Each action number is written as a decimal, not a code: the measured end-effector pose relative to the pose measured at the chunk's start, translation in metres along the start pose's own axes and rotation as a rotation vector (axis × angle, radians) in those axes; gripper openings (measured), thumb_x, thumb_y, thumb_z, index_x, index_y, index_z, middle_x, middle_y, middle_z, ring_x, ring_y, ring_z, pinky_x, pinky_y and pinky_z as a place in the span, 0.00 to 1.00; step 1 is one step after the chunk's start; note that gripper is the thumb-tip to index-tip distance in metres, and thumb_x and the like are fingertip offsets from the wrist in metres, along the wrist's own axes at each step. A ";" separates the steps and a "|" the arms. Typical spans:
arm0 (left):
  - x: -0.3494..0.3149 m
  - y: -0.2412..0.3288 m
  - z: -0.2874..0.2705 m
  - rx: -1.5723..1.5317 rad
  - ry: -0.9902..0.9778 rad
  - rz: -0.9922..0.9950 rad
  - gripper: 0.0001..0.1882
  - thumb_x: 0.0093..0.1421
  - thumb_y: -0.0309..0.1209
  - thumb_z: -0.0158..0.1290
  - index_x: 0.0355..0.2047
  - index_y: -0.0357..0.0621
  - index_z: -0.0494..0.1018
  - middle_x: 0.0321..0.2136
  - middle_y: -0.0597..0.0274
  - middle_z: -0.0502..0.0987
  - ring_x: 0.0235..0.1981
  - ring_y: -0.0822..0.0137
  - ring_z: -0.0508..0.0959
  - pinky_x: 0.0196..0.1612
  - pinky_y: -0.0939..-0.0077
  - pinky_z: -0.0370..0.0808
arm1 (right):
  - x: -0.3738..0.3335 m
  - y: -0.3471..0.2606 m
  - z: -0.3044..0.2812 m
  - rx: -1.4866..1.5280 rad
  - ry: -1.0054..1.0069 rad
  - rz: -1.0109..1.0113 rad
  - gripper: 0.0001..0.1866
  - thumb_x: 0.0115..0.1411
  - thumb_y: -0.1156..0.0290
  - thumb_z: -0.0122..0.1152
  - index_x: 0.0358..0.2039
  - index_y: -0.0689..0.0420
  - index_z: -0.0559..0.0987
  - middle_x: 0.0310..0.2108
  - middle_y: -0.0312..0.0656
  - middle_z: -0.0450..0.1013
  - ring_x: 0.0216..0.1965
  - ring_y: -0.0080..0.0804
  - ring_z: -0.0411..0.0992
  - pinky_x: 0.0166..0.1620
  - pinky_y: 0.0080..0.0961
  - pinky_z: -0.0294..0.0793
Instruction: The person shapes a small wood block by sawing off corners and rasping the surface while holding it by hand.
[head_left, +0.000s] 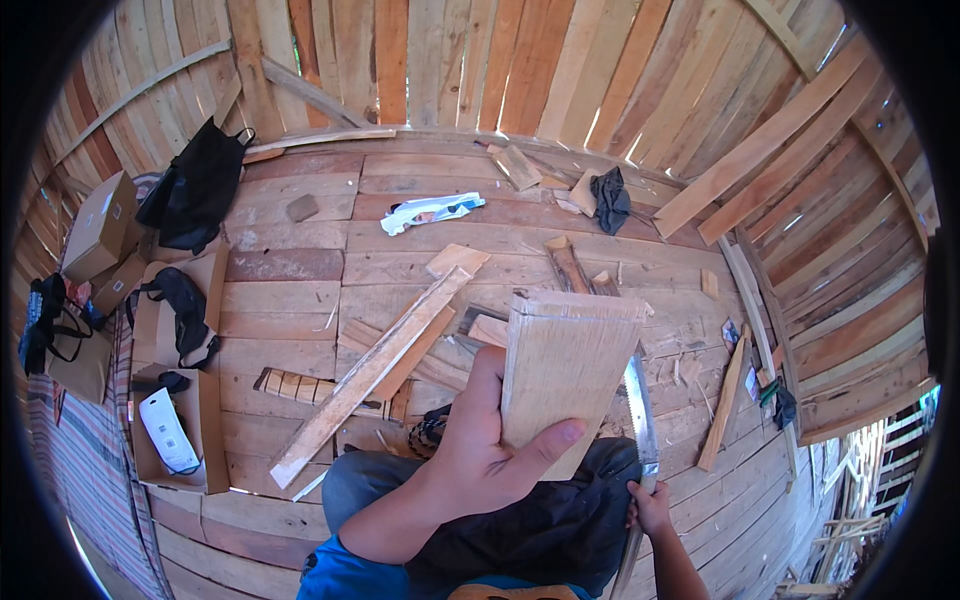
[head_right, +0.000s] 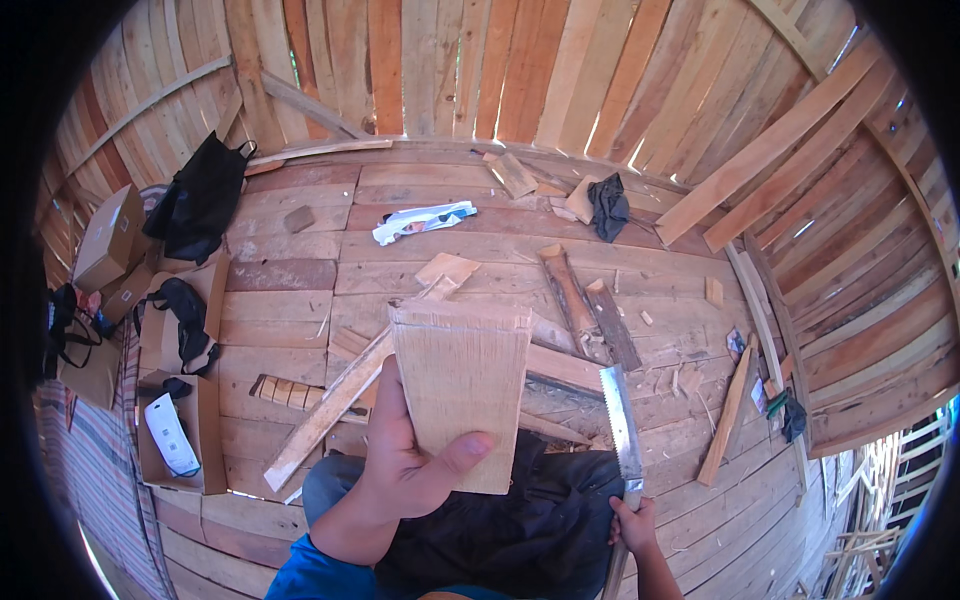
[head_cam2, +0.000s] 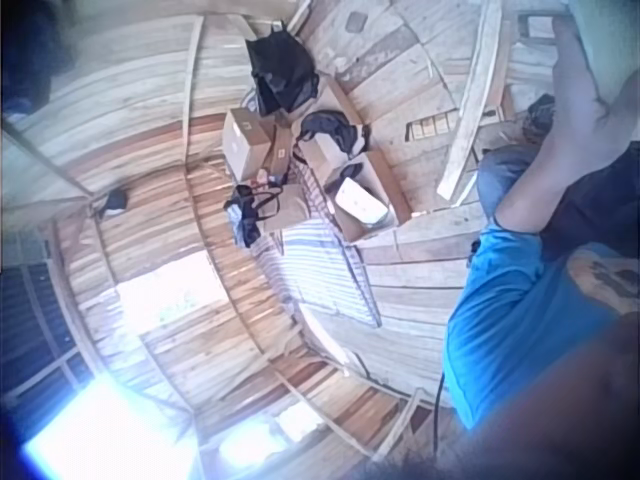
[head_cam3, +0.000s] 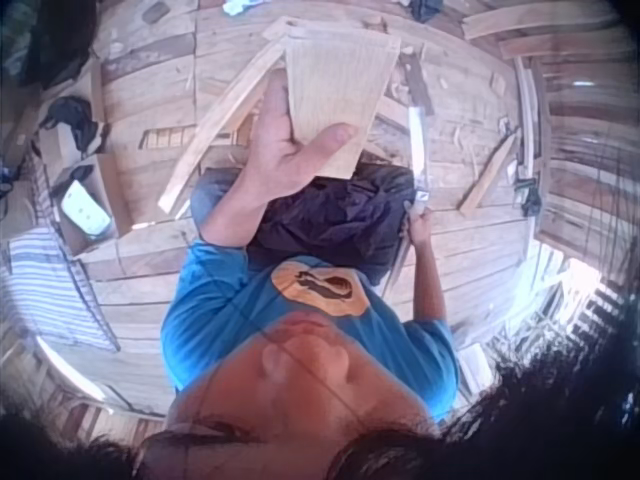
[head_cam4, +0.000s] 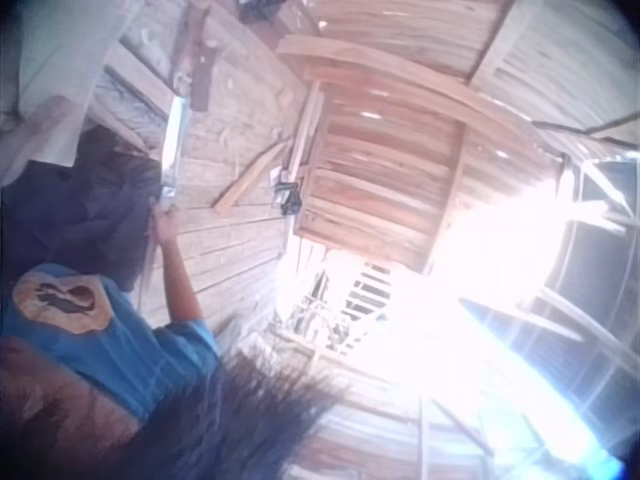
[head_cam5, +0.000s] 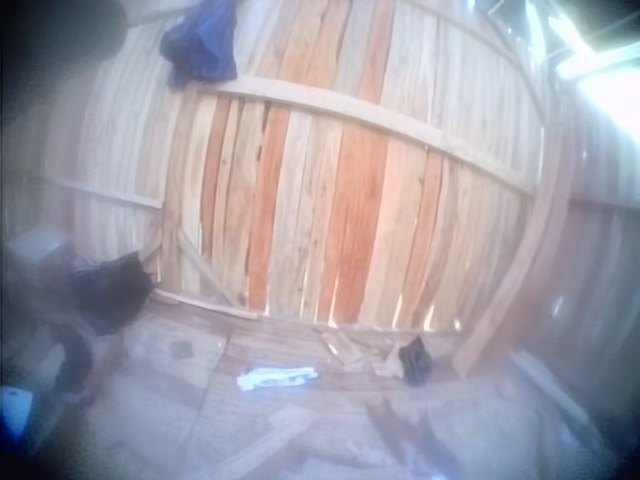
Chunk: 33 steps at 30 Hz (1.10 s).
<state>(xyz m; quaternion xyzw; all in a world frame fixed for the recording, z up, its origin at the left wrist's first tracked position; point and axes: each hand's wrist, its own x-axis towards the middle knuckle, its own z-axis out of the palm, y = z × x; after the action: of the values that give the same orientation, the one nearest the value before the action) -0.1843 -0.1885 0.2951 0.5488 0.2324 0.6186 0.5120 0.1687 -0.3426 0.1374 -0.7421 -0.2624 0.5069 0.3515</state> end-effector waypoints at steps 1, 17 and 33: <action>0.000 0.000 0.000 0.009 -0.001 0.007 0.25 0.60 0.32 0.58 0.48 0.36 0.56 0.40 0.51 0.72 0.41 0.68 0.75 0.41 0.73 0.72 | 0.000 0.000 0.000 0.004 0.002 0.003 0.20 0.60 0.68 0.61 0.15 0.57 0.66 0.08 0.39 0.63 0.07 0.29 0.64 0.11 0.30 0.69; 0.027 -0.017 -0.011 0.854 -0.028 0.559 0.20 0.40 0.20 0.59 0.35 0.47 0.69 0.39 0.56 0.73 0.44 0.52 0.75 0.53 0.59 0.71 | -0.003 -0.002 0.000 -0.004 -0.001 0.010 0.20 0.61 0.68 0.60 0.14 0.57 0.66 0.08 0.38 0.64 0.07 0.28 0.65 0.12 0.28 0.69; 0.019 -0.059 0.011 0.830 -0.365 0.311 0.16 0.47 0.24 0.56 0.37 0.42 0.69 0.40 0.54 0.77 0.40 0.51 0.75 0.45 0.61 0.70 | -0.004 -0.006 0.002 0.007 -0.020 0.036 0.20 0.61 0.66 0.60 0.15 0.57 0.67 0.09 0.37 0.64 0.08 0.27 0.65 0.13 0.28 0.69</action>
<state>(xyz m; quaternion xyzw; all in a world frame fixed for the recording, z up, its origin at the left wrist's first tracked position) -0.1491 -0.1528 0.2564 0.8348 0.2812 0.4363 0.1835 0.1656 -0.3416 0.1440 -0.7402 -0.2508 0.5215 0.3424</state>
